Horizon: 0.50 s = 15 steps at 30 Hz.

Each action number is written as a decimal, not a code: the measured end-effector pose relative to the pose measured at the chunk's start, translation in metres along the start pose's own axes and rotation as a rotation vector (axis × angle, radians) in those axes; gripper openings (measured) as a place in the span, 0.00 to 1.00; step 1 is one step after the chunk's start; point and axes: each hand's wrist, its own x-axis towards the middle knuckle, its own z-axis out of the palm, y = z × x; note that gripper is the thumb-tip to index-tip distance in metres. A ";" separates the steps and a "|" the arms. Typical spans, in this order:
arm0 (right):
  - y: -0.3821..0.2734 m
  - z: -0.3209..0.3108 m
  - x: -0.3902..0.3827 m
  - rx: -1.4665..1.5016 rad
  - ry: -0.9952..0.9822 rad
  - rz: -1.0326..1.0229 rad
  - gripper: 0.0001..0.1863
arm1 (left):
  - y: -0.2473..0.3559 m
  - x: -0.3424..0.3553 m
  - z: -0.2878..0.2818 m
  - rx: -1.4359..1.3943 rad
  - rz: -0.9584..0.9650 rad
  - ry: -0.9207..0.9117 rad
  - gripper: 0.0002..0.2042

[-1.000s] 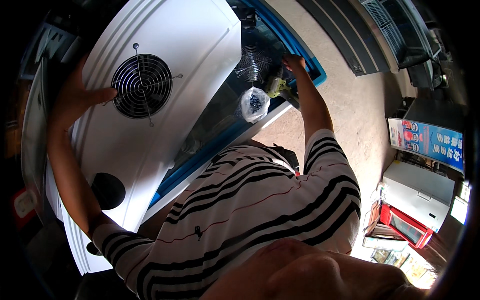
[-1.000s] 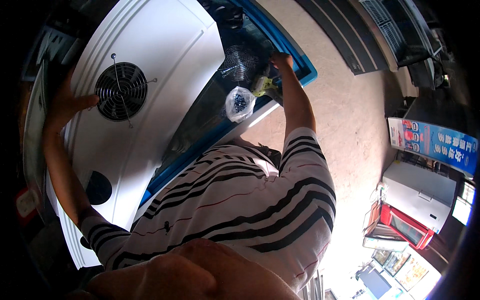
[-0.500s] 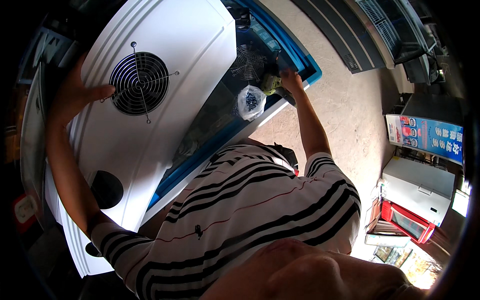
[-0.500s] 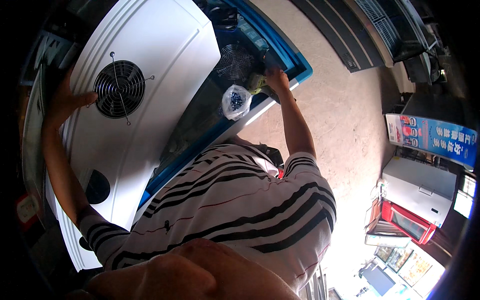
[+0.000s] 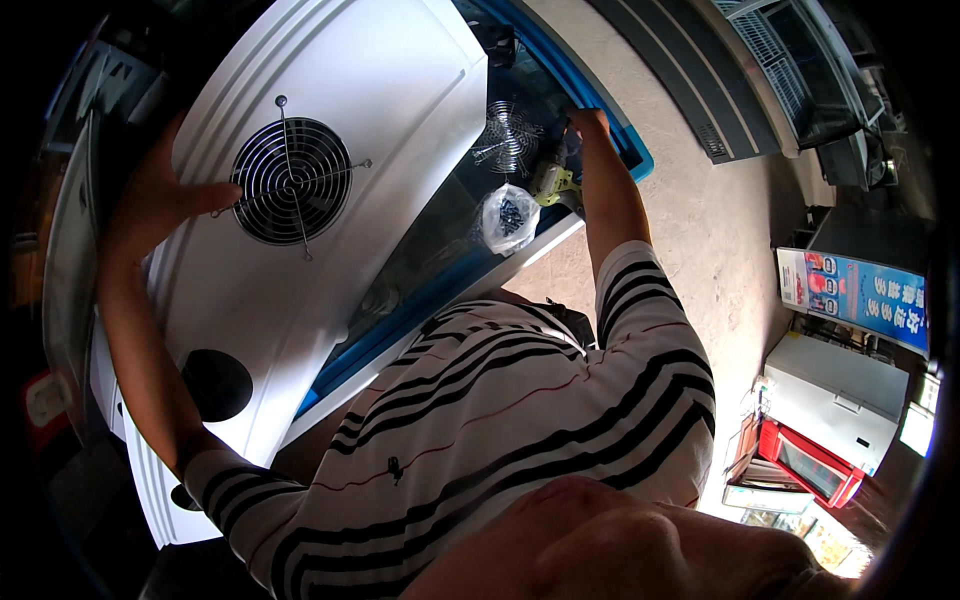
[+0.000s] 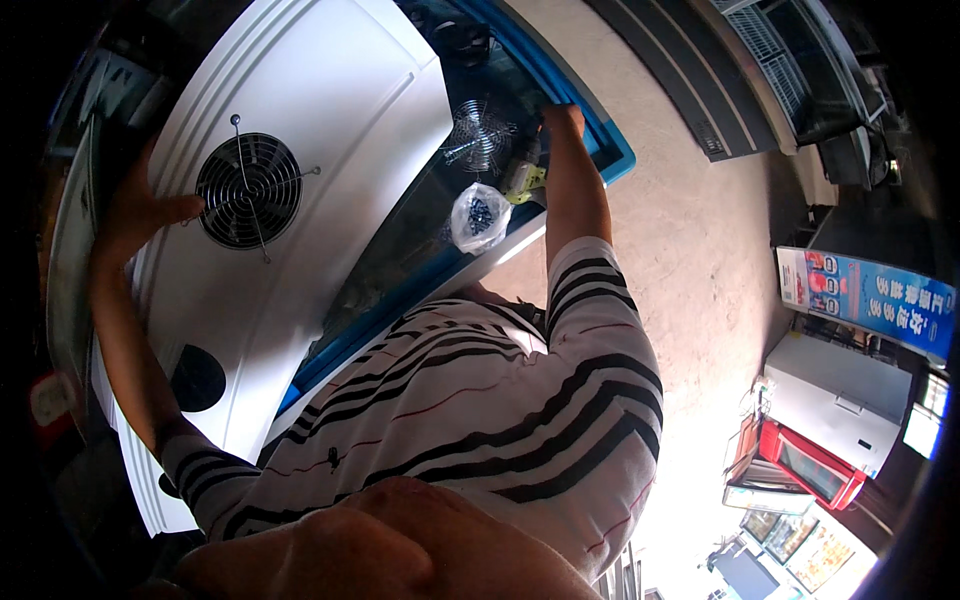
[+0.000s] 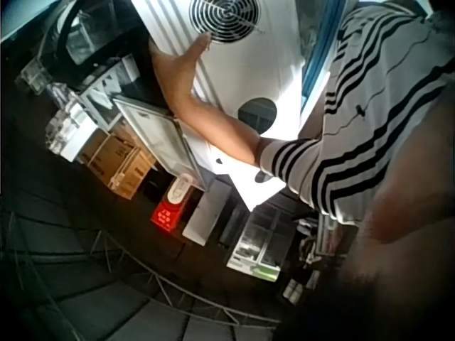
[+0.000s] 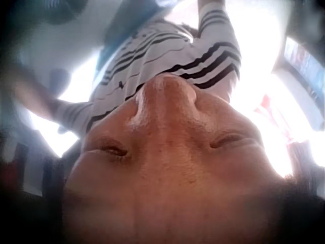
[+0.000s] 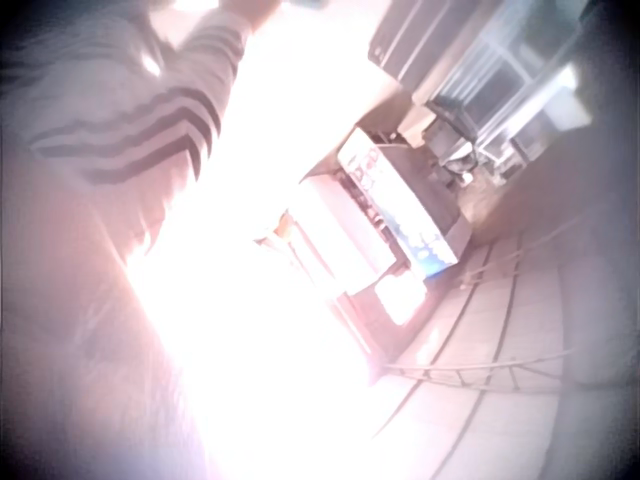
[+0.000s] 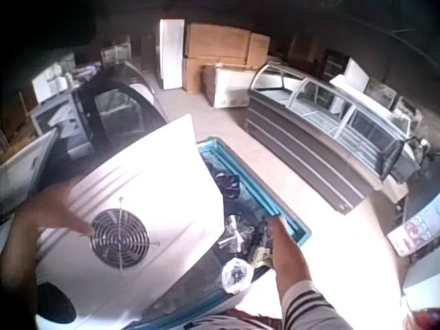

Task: The person positions a white plastic panel and installs a fan using an electric drill.

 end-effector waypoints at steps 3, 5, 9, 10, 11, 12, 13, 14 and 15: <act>-0.005 -0.008 0.001 0.044 -0.170 -0.039 0.12 | -0.012 0.001 -0.002 0.061 0.070 0.039 0.53; 0.009 -0.017 0.021 0.143 -0.237 0.024 0.11 | -0.018 0.012 -0.002 0.057 0.100 0.036 0.54; 0.006 -0.014 0.014 0.273 -0.308 0.049 0.11 | -0.016 0.007 -0.001 0.021 0.024 0.024 0.54; 0.004 -0.015 0.012 0.259 -0.319 0.046 0.10 | -0.014 0.007 -0.002 0.003 0.022 0.016 0.54; 0.003 -0.016 0.011 0.245 -0.330 0.044 0.09 | -0.013 0.007 -0.002 0.024 0.000 -0.007 0.54; 0.003 -0.017 0.011 0.235 -0.338 0.043 0.08 | -0.012 0.008 -0.004 0.046 -0.017 -0.030 0.53; 0.004 -0.017 0.011 0.225 -0.334 0.039 0.08 | -0.011 0.009 -0.005 0.069 -0.034 -0.053 0.53; 0.003 -0.017 0.012 0.214 -0.331 0.035 0.08 | -0.009 0.008 -0.006 0.043 -0.032 -0.056 0.52; 0.002 -0.017 0.013 0.206 -0.326 0.032 0.08 | -0.008 0.008 -0.006 0.018 -0.028 -0.058 0.52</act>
